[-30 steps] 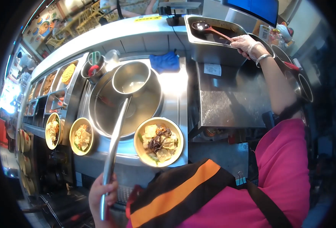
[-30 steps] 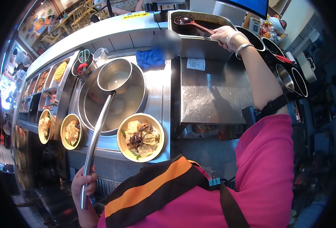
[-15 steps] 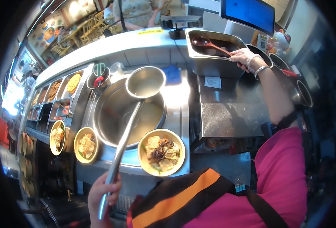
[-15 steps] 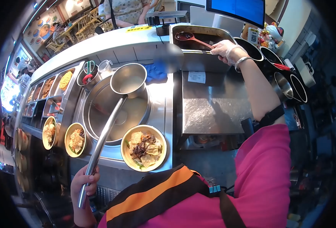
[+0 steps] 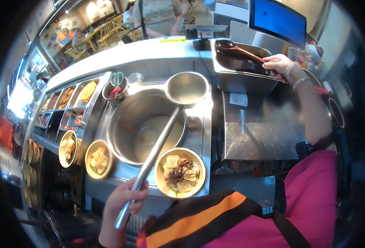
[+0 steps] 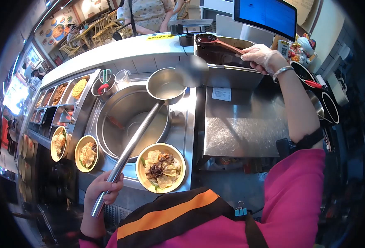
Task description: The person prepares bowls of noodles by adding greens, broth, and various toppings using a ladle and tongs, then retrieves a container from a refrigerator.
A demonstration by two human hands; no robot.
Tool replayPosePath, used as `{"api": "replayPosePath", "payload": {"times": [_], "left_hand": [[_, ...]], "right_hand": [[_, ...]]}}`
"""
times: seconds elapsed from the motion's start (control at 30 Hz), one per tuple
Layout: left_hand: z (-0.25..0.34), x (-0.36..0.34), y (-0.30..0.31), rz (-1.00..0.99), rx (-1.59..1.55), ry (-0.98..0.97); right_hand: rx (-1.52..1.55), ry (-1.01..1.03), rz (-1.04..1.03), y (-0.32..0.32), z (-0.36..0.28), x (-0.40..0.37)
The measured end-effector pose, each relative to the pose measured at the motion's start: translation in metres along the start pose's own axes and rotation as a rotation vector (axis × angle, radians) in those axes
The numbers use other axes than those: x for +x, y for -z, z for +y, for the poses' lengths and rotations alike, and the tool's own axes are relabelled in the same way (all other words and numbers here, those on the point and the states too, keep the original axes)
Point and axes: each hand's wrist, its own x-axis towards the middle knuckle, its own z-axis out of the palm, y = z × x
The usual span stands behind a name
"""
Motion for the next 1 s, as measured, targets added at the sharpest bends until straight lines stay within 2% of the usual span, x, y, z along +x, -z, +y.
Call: {"api": "replayPosePath", "payload": {"times": [0.27, 0.37, 0.5, 0.57, 0.63, 0.67, 0.7, 0.77, 0.9, 0.97, 1.0], "left_hand": [[-0.001, 0.009, -0.001, -0.06, -0.016, 0.009], [-0.006, -0.001, 0.005, -0.031, -0.059, 0.025], [-0.016, -0.022, 0.012, -0.024, -0.109, 0.007], [-0.023, -0.035, 0.016, 0.019, -0.11, -0.018], [-0.031, -0.048, 0.021, 0.066, -0.131, -0.026], [-0.037, -0.053, 0.026, 0.077, -0.13, -0.035], [-0.041, -0.057, 0.031, 0.086, -0.126, -0.046], [-0.049, -0.067, 0.038, 0.119, -0.118, -0.047], [-0.069, -0.081, 0.055, 0.166, -0.108, -0.066], [-0.074, -0.083, 0.059, 0.173, -0.112, -0.074], [-0.077, -0.085, 0.06, 0.178, -0.112, -0.082]], "right_hand": [[-0.028, 0.135, -0.142, -0.02, -0.04, -0.035], [0.037, 0.12, -0.275, -0.052, -0.025, -0.016], [-0.073, 0.065, -0.403, -0.117, -0.021, -0.02], [-0.16, 0.119, -0.371, -0.156, -0.014, -0.013], [-0.618, 0.394, -0.244, -0.182, -0.021, -0.022], [-0.819, 0.47, -0.172, -0.194, -0.029, -0.03], [-0.819, 0.476, -0.185, -0.205, -0.031, -0.03], [-1.132, 0.636, -0.04, -0.223, -0.035, -0.031], [-1.325, 0.709, -0.102, -0.246, -0.054, -0.046], [-1.315, 0.654, -0.148, -0.254, -0.062, -0.054], [-1.229, 0.576, -0.242, -0.258, -0.062, -0.053]]}}
